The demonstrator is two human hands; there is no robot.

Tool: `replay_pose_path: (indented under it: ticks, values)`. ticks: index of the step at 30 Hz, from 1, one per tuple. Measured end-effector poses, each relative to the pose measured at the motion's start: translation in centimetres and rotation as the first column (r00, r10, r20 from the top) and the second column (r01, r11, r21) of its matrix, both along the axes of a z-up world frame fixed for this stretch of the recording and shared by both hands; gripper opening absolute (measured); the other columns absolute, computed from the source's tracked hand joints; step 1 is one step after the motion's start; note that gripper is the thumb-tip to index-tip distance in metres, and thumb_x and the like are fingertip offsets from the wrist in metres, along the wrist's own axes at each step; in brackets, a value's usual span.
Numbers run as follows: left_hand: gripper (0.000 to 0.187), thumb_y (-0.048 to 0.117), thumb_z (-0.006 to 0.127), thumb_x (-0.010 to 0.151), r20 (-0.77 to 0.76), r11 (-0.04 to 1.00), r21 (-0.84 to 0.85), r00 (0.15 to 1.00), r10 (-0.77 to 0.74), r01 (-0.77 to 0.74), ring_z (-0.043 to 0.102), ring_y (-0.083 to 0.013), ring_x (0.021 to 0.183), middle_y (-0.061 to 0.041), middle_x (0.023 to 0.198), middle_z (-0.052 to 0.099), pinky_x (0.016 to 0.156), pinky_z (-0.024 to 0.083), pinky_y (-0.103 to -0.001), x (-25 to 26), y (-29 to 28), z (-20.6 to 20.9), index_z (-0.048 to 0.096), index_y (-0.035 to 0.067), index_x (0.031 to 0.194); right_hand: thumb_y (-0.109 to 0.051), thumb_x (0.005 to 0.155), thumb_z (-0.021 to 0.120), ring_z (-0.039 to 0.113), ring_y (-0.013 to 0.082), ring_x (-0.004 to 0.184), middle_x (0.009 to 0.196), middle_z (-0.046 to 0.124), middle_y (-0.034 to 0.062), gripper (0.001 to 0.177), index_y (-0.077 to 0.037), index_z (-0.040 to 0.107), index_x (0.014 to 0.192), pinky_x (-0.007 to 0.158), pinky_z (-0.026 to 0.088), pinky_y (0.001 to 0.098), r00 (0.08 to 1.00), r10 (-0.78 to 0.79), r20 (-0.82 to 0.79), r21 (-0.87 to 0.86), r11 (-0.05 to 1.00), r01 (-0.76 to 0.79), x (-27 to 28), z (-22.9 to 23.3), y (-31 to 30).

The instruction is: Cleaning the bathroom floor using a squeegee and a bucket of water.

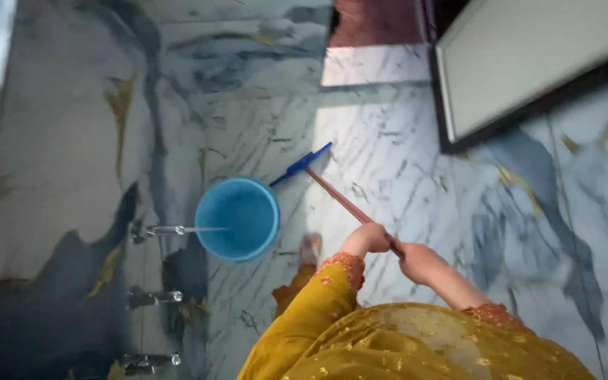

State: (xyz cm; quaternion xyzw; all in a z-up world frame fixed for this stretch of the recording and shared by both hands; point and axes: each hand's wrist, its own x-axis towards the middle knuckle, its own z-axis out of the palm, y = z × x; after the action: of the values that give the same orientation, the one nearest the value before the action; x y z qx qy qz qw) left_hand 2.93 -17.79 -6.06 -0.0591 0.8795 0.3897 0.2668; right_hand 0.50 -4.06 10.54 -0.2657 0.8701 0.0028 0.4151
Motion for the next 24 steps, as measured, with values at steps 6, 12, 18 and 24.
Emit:
replay_pose_path:
  ticks: [6, 12, 18, 24]
  values:
    - [0.035, 0.026, 0.066, 0.083, 0.070, 0.958, 0.087, 0.957, -0.281, 0.275, 0.071, -0.0372, 0.106, -0.018, 0.113, 0.075, 0.090, 0.057, -0.046, 6.6, 18.8, 3.3, 0.079, 0.014, 0.113, -0.014, 0.091, 0.045, 0.069, 0.0378, 0.107, 0.117, 0.073, 0.0154, 0.070, -0.046, 0.037, 0.153, 0.090, 0.055, 0.0498, 0.979, -0.202, 0.028, 0.040, 0.979, 0.201, 9.4, 2.1, 19.6]
    - [0.056, 0.018, 0.066, 0.076, 0.042, 0.844, 0.217, 0.859, -0.511, 0.491, 0.068, -0.0347, 0.112, -0.013, 0.118, 0.074, 0.091, 0.055, -0.049, 13.3, 32.2, 6.2, 0.068, 0.027, 0.132, -0.015, 0.085, 0.059, 0.071, 0.0333, 0.092, 0.106, 0.076, 0.0115, 0.073, -0.044, 0.042, 0.149, 0.079, 0.057, 0.0470, 0.947, -0.321, 0.007, 0.047, 0.946, 0.321, 17.4, -0.4, 38.5]
    - [0.063, 0.009, 0.060, 0.076, 0.052, 0.755, 0.209, 0.764, -0.643, 0.621, 0.072, -0.0392, 0.106, -0.020, 0.110, 0.076, 0.087, 0.058, -0.050, 12.7, 36.1, 12.1, 0.063, 0.023, 0.137, -0.020, 0.090, 0.064, 0.074, 0.0232, 0.064, 0.089, 0.081, 0.0056, 0.065, -0.041, 0.048, 0.150, 0.064, 0.057, 0.0421, 0.856, -0.502, 0.122, 0.231, 0.853, 0.468, 16.9, 6.9, 42.8]
    - [0.052, 0.011, 0.056, 0.081, -0.062, 0.872, 0.112, 0.879, -0.472, 0.476, 0.065, -0.0375, 0.120, -0.017, 0.127, 0.071, 0.094, 0.055, -0.049, 6.4, 33.6, 2.0, 0.067, 0.015, 0.132, -0.026, 0.093, 0.063, 0.074, 0.0208, 0.081, 0.099, 0.080, 0.0040, 0.068, -0.050, 0.042, 0.152, 0.077, 0.057, 0.0415, 0.887, -0.462, 0.002, 0.209, 0.867, 0.452, 10.8, 6.8, 39.0]
